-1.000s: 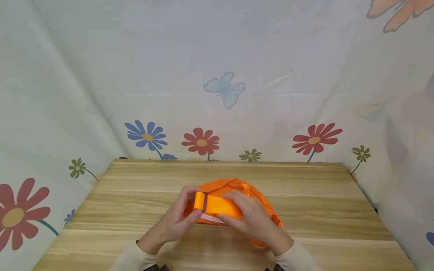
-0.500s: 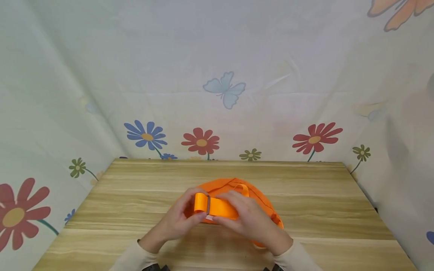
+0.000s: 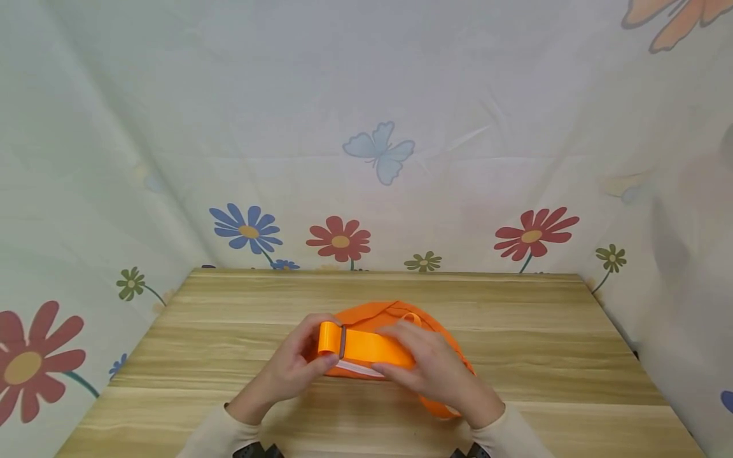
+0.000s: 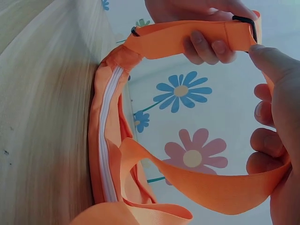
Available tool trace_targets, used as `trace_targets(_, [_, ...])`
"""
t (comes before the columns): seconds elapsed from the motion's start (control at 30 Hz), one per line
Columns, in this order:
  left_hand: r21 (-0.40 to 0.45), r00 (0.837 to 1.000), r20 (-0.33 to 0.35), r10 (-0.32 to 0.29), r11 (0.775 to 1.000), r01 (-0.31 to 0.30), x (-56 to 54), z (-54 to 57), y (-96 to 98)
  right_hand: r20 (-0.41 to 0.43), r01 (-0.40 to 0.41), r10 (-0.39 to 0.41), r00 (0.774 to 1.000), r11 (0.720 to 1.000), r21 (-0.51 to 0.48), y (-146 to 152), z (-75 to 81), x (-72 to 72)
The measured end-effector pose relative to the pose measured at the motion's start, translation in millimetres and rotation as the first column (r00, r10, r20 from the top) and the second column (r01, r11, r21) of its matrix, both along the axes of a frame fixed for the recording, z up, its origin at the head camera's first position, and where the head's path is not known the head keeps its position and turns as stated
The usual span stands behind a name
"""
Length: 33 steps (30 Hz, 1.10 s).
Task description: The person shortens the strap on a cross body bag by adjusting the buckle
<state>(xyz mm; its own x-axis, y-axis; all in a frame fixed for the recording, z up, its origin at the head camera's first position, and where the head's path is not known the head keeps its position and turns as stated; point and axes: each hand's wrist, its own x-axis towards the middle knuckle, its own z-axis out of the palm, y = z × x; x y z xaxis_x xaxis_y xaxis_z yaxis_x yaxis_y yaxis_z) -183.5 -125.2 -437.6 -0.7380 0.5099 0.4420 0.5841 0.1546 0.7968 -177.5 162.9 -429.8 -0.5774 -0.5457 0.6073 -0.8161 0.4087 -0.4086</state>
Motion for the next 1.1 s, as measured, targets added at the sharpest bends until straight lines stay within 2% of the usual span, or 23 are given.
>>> trace_targets(0.27, [0.074, 0.997, 0.002, -0.079, 0.994, 0.079, -2.2, -3.6, 2.7, -0.02, -0.029, 0.028, 0.999, 0.999, -0.037, -3.6, -2.4, -0.4])
trace_targets(0.5, [0.079, 0.994, 0.012, -0.112, 0.991, 0.111, -2.3, -5.9, 6.0, -0.023, -0.038, 0.036, 0.999, 0.997, -0.063, -8.4, -4.1, 0.9])
trace_targets(0.57, [0.082, 0.992, 0.02, -0.121, 0.99, 0.119, -2.0, -6.3, 7.1, -0.003, -0.033, 0.033, 0.999, 0.998, -0.061, -10.0, -4.0, 1.9])
trace_targets(0.67, [0.075, 0.992, 0.031, -0.122, 0.99, 0.119, -1.0, -6.3, 8.7, 0.038, -0.021, 0.023, 0.999, 0.998, -0.056, -12.6, -2.8, 3.8])
trace_targets(0.87, [0.048, 0.989, 0.109, -0.1, 0.994, 0.095, 0.1, -5.3, 9.2, 0.059, 0.004, -0.002, 0.998, 0.999, -0.034, -16.4, 1.2, 6.7])
trace_targets(1.0, [0.034, 0.991, 0.095, -0.096, 0.995, 0.093, -0.3, -4.4, 8.5, 0.061, 0.019, -0.017, 0.998, 1.0, -0.021, -17.9, 3.4, 8.5])
trace_targets(1.1, [0.031, 0.991, 0.081, -0.105, 0.994, 0.103, -0.5, -3.5, 8.8, 0.03, 0.016, -0.016, 0.999, 1.0, -0.024, -19.4, 2.7, 8.4])
